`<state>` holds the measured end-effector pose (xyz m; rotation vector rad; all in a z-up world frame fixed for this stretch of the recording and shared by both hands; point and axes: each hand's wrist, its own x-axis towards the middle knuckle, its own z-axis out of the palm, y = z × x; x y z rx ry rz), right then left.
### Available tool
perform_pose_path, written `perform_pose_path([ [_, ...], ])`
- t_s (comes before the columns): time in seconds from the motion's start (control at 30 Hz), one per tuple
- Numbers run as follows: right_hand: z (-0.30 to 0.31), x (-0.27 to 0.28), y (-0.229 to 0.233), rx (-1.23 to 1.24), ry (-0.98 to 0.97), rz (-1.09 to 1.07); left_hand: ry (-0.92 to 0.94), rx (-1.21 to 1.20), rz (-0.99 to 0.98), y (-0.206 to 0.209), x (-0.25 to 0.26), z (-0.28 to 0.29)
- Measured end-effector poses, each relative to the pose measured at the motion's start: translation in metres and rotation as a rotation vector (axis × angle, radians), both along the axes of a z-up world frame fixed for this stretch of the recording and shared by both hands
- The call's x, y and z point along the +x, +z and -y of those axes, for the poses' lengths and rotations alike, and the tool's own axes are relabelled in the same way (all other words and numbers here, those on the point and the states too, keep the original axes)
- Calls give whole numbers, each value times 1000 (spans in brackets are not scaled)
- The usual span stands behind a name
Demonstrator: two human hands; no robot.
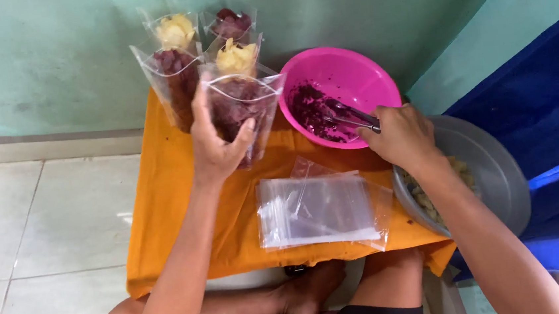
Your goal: Manually filling plastic bags with various types of chips using metal tongs at a packaging station.
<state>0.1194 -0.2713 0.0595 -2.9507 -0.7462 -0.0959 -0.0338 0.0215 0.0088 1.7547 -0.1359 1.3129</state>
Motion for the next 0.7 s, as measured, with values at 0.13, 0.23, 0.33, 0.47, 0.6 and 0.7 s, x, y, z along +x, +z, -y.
perform_pose_path([
  [0.13,-11,-19,-7,-103,-2,83,105,65,23,9,-38,-26],
  [0.23,-38,-53,-14,356,470,590,124,7,47,14,-50,-25],
  [0.33,-91,-103,-27,763,680,19,54,21,75,19,-48,-5],
  [0.47,-136,-105,-67,1094,776,-519,-99,-53,-65,1,-48,14],
  [0.6,-141,-96,-88,1226,546,-671,5,75,-199,-40,-59,-24],
  [0.7,-144,-87,-106,1128,420,-494,137,177,-427,-67,-69,-47],
])
